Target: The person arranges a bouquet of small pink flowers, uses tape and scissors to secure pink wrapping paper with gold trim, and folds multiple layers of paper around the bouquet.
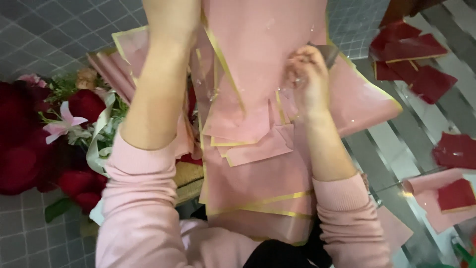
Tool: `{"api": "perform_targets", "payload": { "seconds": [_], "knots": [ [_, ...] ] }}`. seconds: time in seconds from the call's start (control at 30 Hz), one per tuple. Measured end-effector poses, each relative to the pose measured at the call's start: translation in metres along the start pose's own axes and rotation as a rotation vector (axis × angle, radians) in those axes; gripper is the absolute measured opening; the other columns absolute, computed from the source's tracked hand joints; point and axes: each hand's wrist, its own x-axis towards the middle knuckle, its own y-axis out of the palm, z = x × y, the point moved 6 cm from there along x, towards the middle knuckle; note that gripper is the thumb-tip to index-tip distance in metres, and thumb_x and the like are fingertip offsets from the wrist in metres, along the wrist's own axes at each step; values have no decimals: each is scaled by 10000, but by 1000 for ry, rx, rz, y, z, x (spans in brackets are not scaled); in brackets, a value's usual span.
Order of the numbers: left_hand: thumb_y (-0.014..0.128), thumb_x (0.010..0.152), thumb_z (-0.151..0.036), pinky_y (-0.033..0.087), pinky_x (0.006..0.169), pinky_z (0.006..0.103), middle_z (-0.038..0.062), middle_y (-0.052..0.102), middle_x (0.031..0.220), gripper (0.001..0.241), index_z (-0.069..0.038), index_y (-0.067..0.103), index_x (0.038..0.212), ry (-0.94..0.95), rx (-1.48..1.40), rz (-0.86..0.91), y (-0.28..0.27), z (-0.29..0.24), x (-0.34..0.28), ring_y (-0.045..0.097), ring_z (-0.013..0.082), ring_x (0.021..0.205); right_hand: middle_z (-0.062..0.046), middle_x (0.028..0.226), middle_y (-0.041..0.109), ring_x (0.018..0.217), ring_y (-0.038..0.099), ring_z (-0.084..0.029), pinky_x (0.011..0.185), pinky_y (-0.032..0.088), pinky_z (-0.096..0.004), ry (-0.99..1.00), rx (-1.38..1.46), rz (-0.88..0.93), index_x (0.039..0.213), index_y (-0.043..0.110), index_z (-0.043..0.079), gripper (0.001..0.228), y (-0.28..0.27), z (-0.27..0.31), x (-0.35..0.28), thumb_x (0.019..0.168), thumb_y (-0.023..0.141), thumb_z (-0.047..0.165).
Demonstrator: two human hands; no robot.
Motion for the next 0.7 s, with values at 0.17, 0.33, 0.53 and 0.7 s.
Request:
{"api": "perform_targets", "payload": {
  "seconds": [0.17,0.33,0.53,0.7],
  "knots": [
    [512,1025,-303,429,1104,451,142,524,1496,506,-79,461,1476,-218,-388,-256,-11,39,-28,508,317,1366,-163,922,678,501,460,-190,435,348,-311,-331,-98,-44,1058,614,46,283,-24,22,-4,850,423,75],
    [511,997,-333,487,1120,439,147,577,1462,504,-53,509,1417,-477,-643,-449,-20,85,-52,570,290,1346,-214,915,703,615,591,-260,534,475,-332,-258,-198,-117,968,625,51,247,-18,15,-12,821,428,38],
    [561,956,-508,456,1144,521,150,612,1450,648,-123,533,1477,-511,-1246,-280,7,99,-120,560,338,1364,-91,818,609,680,585,-181,656,520,-273,-289,-483,-19,917,587,65,178,-10,-11,-9,898,432,-22],
    [614,944,-394,517,1095,469,152,613,1397,603,-98,494,1455,-909,-1096,-30,49,110,-191,616,301,1253,-57,841,591,675,567,-156,672,476,-251,-321,-487,-17,937,562,97,201,-30,-32,7,876,435,-46]
  ]
}}
